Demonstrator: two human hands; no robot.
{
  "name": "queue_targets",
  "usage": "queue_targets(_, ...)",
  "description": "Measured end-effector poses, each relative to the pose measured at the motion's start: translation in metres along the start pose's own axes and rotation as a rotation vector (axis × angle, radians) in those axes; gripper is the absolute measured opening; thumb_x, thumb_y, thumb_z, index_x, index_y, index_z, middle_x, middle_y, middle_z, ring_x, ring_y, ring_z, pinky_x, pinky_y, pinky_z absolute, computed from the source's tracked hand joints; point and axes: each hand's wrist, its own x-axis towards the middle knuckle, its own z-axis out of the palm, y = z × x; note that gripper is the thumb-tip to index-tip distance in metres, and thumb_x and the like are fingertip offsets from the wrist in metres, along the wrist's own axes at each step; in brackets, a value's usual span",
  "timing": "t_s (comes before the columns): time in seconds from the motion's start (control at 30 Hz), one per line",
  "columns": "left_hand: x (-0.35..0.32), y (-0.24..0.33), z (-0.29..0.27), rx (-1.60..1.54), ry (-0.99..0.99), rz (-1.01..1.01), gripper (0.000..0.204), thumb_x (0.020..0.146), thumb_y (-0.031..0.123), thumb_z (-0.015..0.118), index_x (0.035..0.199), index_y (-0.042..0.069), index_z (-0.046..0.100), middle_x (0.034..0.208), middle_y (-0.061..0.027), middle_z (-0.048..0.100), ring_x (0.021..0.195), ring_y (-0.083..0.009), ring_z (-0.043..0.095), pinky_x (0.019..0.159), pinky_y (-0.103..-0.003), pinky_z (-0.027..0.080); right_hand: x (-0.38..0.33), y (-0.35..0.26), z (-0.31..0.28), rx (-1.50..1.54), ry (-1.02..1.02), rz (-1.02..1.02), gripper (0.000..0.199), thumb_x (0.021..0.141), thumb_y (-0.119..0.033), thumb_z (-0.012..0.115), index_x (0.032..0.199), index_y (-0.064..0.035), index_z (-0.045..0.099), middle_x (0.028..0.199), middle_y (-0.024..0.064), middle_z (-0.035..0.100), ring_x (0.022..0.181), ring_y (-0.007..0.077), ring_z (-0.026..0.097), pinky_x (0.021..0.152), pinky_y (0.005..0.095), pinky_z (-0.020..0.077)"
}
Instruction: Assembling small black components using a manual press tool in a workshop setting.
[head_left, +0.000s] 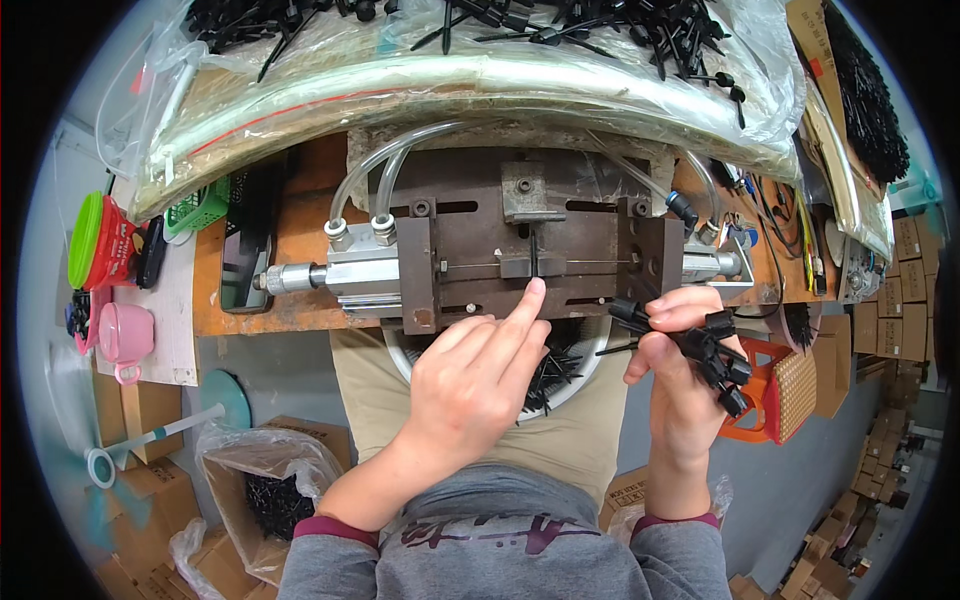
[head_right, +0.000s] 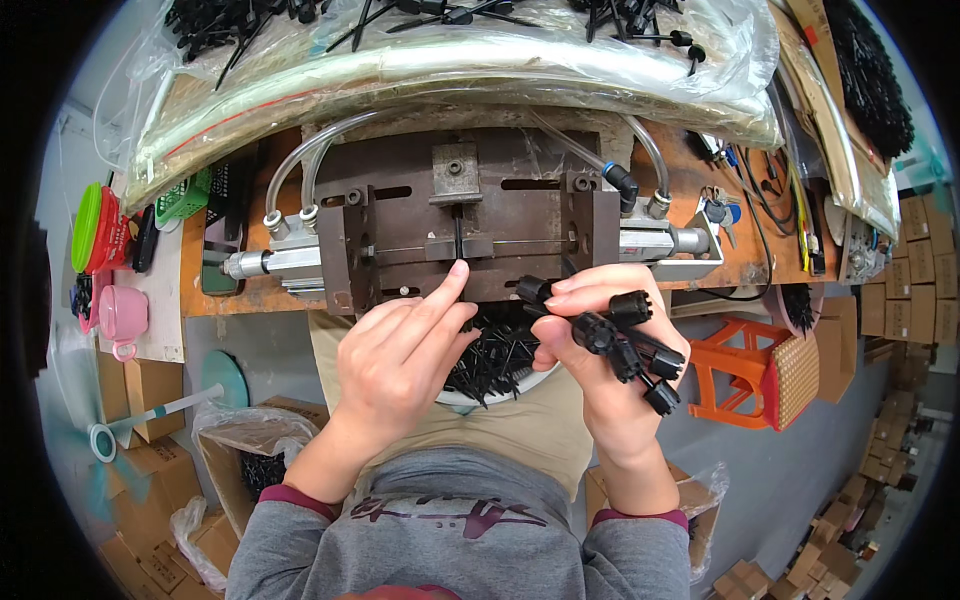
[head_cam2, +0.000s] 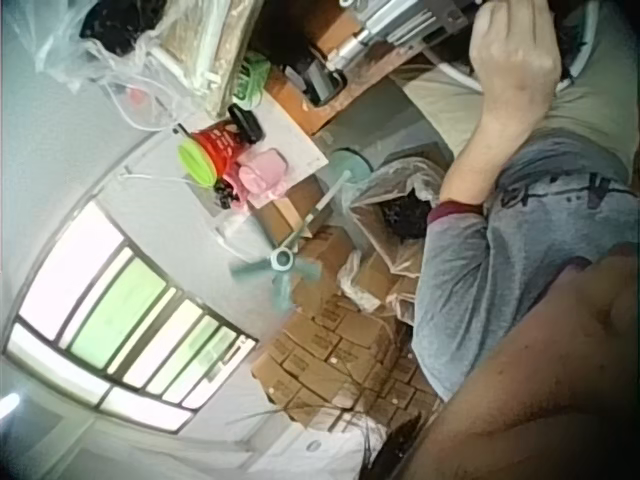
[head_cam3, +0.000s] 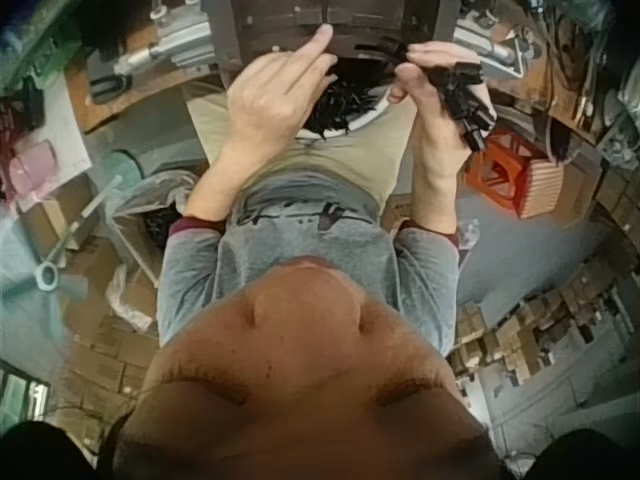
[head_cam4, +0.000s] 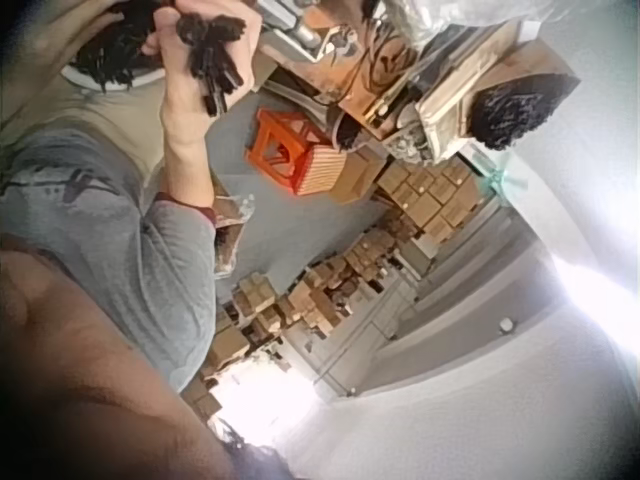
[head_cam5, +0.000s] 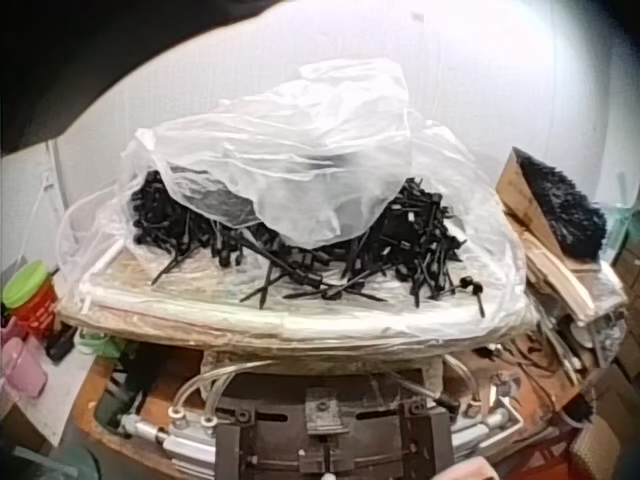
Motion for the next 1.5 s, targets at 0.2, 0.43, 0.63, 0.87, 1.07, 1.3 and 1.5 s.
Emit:
queue_targets(0.2,0.007,0.000,-0.002,0.018,-0.054,-0.034,0.028,0.066,0.010,0.079,0.092,0.003,0.069,0.119,-0.0108,0.068,0.065,-0.0173,0.064,0.061,-0.028,0.050,-0.007,0.006,-0.005,-0.107,0.023,-0.107,0.016,0.078,0.002,0.076,0.091,0.0029,0.068,0.105,0.0134,0.058,0.068,0.0163,0.065,0.059,0.0276,0.0567)
queue_targets(0.43,0.009,0.001,-0.005,0.017,-0.092,-0.056,0.027,0.068,0.012,0.080,0.092,0.005,0.070,0.118,-0.0096,0.068,0.062,-0.0160,0.062,0.057,-0.026,0.048,-0.013,0.013,-0.013,-0.644,0.065,-0.471,0.024,0.073,0.007,0.077,0.092,-0.0061,0.072,0.104,0.0088,0.057,0.086,0.0148,0.061,0.066,0.0257,0.0541)
queue_targets(0.63,0.009,0.012,-0.024,-0.597,-0.064,-0.206,0.034,0.069,0.006,0.081,0.101,0.002,0.070,0.110,-0.0137,0.070,0.072,-0.0188,0.068,0.065,-0.027,0.054,-0.013,0.022,-0.013,-0.848,-0.110,-0.811,0.034,0.068,-0.003,0.076,0.102,-0.0021,0.075,0.107,0.0101,0.061,0.067,0.0141,0.063,0.058,0.0238,0.0525)
queue_targets(0.87,0.012,0.025,-0.044,-0.968,-0.058,-0.368,0.036,0.065,-0.001,0.083,0.100,0.000,0.072,0.095,-0.0135,0.069,0.085,-0.0197,0.068,0.067,-0.028,0.057,-0.012,0.024,0.001,-0.759,-0.192,-0.801,0.036,0.067,-0.007,0.072,0.102,0.0011,0.074,0.105,0.0159,0.068,0.067,0.0193,0.067,0.057,0.0267,0.0539)
queue_targets(1.07,0.002,0.016,-0.039,-0.832,-0.098,-0.234,0.036,0.064,0.001,0.085,0.098,0.002,0.074,0.092,-0.0095,0.067,0.080,-0.0189,0.064,0.064,-0.028,0.053,-0.007,0.031,0.002,-0.701,-0.251,-0.800,0.032,0.069,-0.011,0.072,0.100,-0.0010,0.074,0.104,0.0160,0.070,0.069,0.0204,0.069,0.058,0.0270,0.0552)
queue_targets(1.3,-0.001,0.009,-0.044,-0.747,-0.125,-0.206,0.034,0.065,0.005,0.084,0.097,0.003,0.075,0.091,-0.0071,0.065,0.076,-0.0180,0.063,0.065,-0.028,0.051,0.001,0.028,-0.007,-0.551,-0.256,-0.616,0.021,0.072,-0.006,0.079,0.092,-0.0048,0.075,0.098,0.0122,0.072,0.078,0.0210,0.070,0.064,0.0267,0.0568)
queue_targets(1.5,-0.006,0.006,-0.044,-0.897,-0.149,-0.128,0.029,0.065,0.010,0.085,0.093,0.003,0.076,0.091,-0.0076,0.065,0.078,-0.0193,0.065,0.065,-0.029,0.051,-0.003,0.023,-0.011,0.184,0.015,-0.017,0.012,0.088,-0.003,0.064,0.098,0.0040,0.063,0.101,0.0199,0.064,0.063,0.0202,0.064,0.059,0.0291,0.0530)
